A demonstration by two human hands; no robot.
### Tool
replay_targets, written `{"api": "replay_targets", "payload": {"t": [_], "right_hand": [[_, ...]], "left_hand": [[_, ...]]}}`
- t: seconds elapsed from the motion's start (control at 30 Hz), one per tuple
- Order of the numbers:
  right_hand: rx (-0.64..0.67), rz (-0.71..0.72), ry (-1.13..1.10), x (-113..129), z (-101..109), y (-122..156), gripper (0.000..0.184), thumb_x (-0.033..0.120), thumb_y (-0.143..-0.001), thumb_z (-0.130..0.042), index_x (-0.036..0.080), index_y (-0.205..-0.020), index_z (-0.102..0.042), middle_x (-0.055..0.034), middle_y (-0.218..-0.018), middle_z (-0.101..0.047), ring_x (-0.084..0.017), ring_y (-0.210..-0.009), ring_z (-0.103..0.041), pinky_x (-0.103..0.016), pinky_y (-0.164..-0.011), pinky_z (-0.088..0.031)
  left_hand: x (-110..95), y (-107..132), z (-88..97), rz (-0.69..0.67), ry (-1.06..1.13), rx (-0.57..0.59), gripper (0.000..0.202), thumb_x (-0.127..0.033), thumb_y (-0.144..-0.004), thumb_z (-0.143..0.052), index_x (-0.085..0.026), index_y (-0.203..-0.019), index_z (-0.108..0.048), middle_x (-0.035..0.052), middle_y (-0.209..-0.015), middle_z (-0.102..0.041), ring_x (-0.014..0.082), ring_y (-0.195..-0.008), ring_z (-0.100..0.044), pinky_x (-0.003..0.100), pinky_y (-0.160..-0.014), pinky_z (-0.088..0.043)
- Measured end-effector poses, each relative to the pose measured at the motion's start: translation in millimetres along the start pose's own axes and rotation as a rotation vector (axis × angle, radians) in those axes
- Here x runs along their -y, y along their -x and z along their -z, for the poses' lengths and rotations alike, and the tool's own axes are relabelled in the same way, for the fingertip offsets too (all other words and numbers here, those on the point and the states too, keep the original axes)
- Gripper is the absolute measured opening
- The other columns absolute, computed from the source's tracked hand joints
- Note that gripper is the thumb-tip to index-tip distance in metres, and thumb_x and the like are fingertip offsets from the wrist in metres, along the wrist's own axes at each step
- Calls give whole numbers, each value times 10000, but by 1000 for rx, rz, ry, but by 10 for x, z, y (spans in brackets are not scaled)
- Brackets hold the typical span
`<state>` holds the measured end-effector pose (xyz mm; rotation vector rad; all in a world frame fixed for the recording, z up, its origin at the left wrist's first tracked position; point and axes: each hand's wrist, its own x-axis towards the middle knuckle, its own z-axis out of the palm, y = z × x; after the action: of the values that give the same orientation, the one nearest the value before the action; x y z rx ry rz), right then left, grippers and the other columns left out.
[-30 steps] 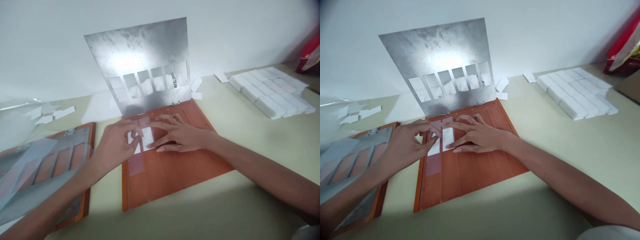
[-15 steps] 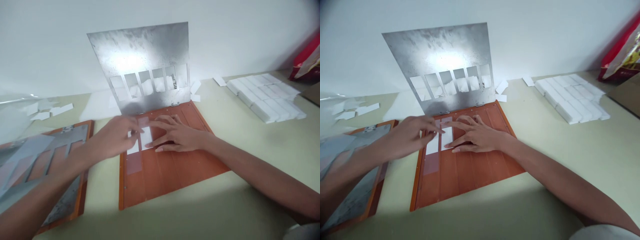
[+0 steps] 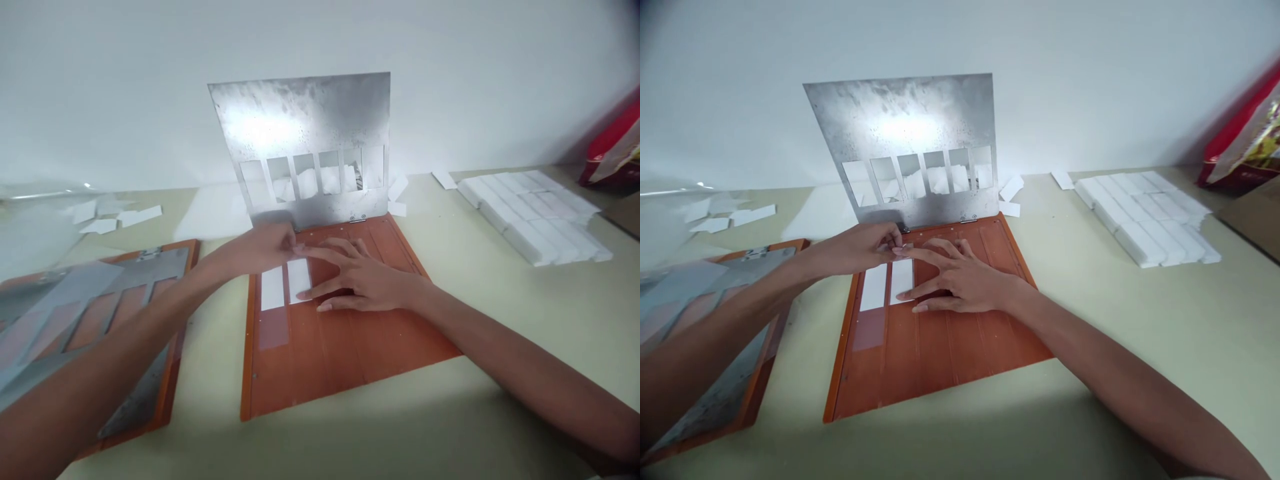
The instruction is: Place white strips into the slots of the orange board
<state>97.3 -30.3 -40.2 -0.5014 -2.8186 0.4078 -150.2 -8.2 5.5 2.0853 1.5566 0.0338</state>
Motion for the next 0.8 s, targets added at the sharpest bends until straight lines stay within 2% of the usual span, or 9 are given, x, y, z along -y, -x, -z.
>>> {"api": "replay_targets", "payload": {"t": [0.1,0.2,0.27,0.43,0.53,0.6,0.67,0.8], "right_hand": [[-14,14,-13,-5,-6,1,342,525,-1014,-465,467,-1321,-602,57,-1650,-140,-335,-1447,-204,-551,-1104,-262],[-17,15,-15,-9,-11,-4,345,527,-1010,-470,458,-1318,-609,40,-1651,-139,-331,-1451,-202,-552,-1109,-255],[-11,9,-15,-8,-9,-8,340,527,-1007,-479,459,-1311,-616,36,-1651,-136,-330,-1451,-205,-553,-1110,-258],[17,-15,-19,7,7,-9,336,533,-1000,-489,490,-1315,-599,61,-1657,-95,-349,-1442,-215,-572,-1108,-259],[18,-21,-17,11,10,-5,340,538,-1004,-475,483,-1315,-603,62,-1656,-100,-341,-1447,-208,-565,-1104,-275],[12,-17,-11,7,5,-3,341,547,-1004,-469,483,-1308,-609,61,-1653,-107,-334,-1448,-210,-562,-1103,-278],[9,-17,-8,0,-3,-1,341,554,-1001,-472,491,-1307,-606,57,-1649,-117,-330,-1446,-212,-562,-1103,-276],[3,-13,-8,-12,-14,-4,337,546,-997,-489,489,-1307,-608,52,-1651,-109,-330,-1445,-210,-556,-1103,-271]], "left_hand": [[-12,17,10,-20,64,-53,387,-583,-803,-603,-229,-944,-537,44,-877,-651,229,-775,-618,315,-597,-434],[-32,38,-4,-17,32,-122,403,-592,-796,-623,-223,-926,-529,49,-881,-646,236,-791,-622,324,-614,-441],[-22,37,-20,-29,25,-128,412,-602,-801,-620,-216,-918,-535,56,-901,-653,235,-790,-628,331,-626,-452],[96,-45,-28,-3,210,-5,465,-561,-739,-722,-220,-1024,-582,54,-951,-691,218,-821,-657,316,-648,-501],[121,-78,6,-5,243,67,370,-527,-705,-764,-220,-891,-671,35,-858,-693,187,-748,-637,284,-602,-475],[90,-56,28,-44,235,68,279,-495,-731,-751,-227,-783,-696,19,-823,-689,168,-729,-619,268,-587,-447],[41,4,31,-52,223,3,245,-488,-748,-740,-243,-758,-723,1,-791,-692,162,-717,-609,268,-592,-441],[-13,182,-50,-25,216,-199,246,-500,-739,-756,-257,-762,-778,7,-774,-721,178,-689,-624,305,-614,-466]]}}
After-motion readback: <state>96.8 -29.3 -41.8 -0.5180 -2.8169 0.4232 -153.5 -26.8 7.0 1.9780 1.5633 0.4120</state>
